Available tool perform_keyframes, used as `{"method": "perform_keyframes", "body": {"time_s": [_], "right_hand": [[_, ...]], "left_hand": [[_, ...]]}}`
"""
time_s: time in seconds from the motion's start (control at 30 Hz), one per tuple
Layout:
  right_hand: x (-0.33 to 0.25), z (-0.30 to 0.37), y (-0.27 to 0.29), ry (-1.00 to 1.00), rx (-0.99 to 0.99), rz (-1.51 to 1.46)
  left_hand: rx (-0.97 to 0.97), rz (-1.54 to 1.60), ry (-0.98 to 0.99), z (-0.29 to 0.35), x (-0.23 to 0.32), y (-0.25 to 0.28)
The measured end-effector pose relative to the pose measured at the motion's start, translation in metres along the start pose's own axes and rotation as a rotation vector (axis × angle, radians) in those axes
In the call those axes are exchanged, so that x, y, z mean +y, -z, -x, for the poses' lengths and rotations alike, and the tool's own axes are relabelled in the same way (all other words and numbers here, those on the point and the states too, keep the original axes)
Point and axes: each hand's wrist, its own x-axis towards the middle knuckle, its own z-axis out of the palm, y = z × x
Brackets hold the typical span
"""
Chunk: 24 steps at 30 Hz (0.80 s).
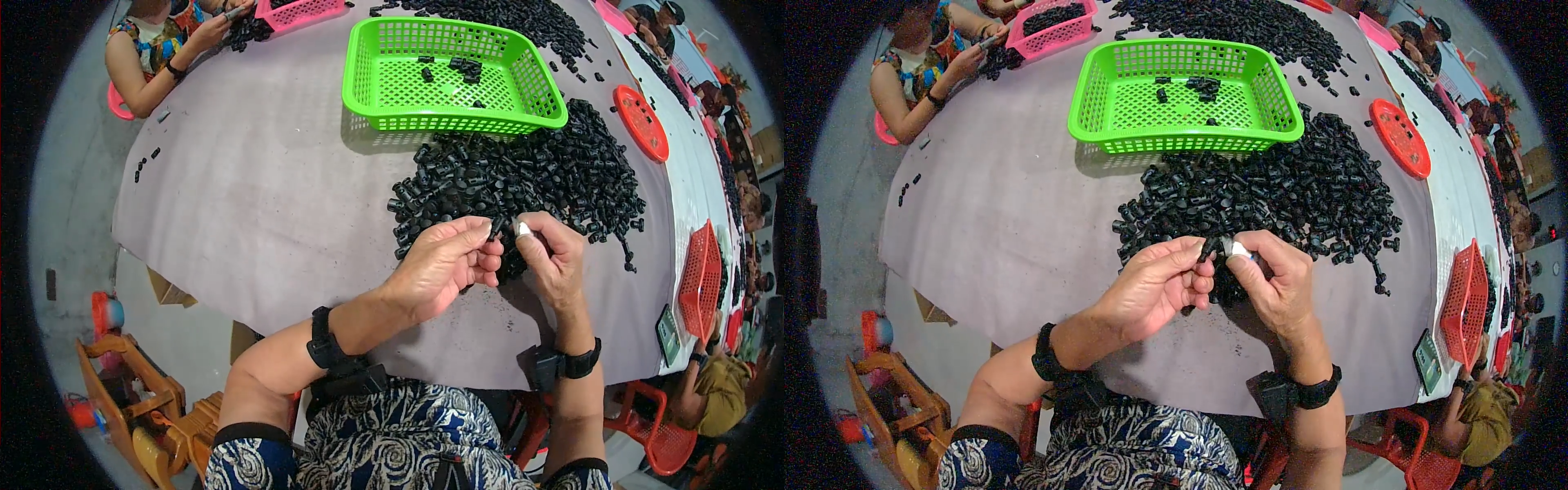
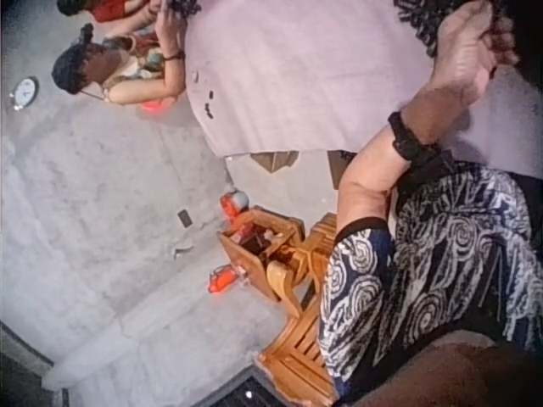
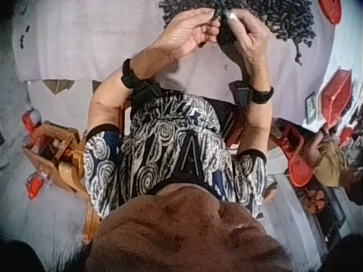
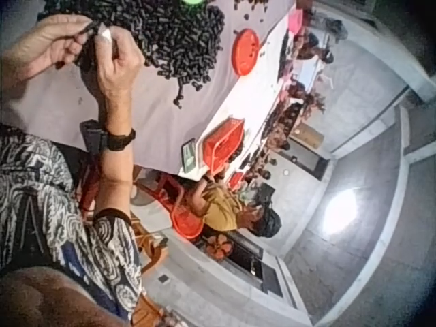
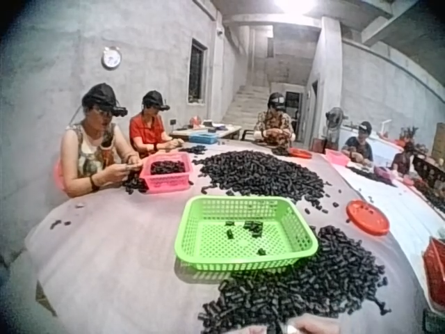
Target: Manually assembling small black plastic components for shoe manufacturing.
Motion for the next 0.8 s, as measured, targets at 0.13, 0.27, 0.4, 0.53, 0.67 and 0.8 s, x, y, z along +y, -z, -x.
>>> {"method": "perform_keyframes", "body": {"time_s": [0.13,0.27,0.4,0.53,0.67,0.8], "right_hand": [[-0.002,-0.002,-0.001,0.096,-0.072,0.065],[-0.007,-0.003,-0.002,0.112,-0.11,0.114],[-0.008,-0.003,-0.002,0.105,-0.128,0.12],[-0.009,-0.004,0.0,0.102,-0.14,0.116],[-0.011,-0.004,-0.001,0.093,-0.132,0.124],[-0.006,-0.003,-0.003,0.04,-0.062,0.091]], "left_hand": [[0.008,0.003,0.001,0.0,0.002,-0.001],[0.017,0.002,0.002,0.001,0.002,-0.001],[0.01,-0.014,0.004,0.001,0.001,0.0],[0.021,-0.038,0.006,0.001,0.001,0.0],[0.008,-0.061,-0.026,0.0,-0.001,0.002],[-0.008,-0.057,-0.007,0.002,-0.003,0.001]]}}
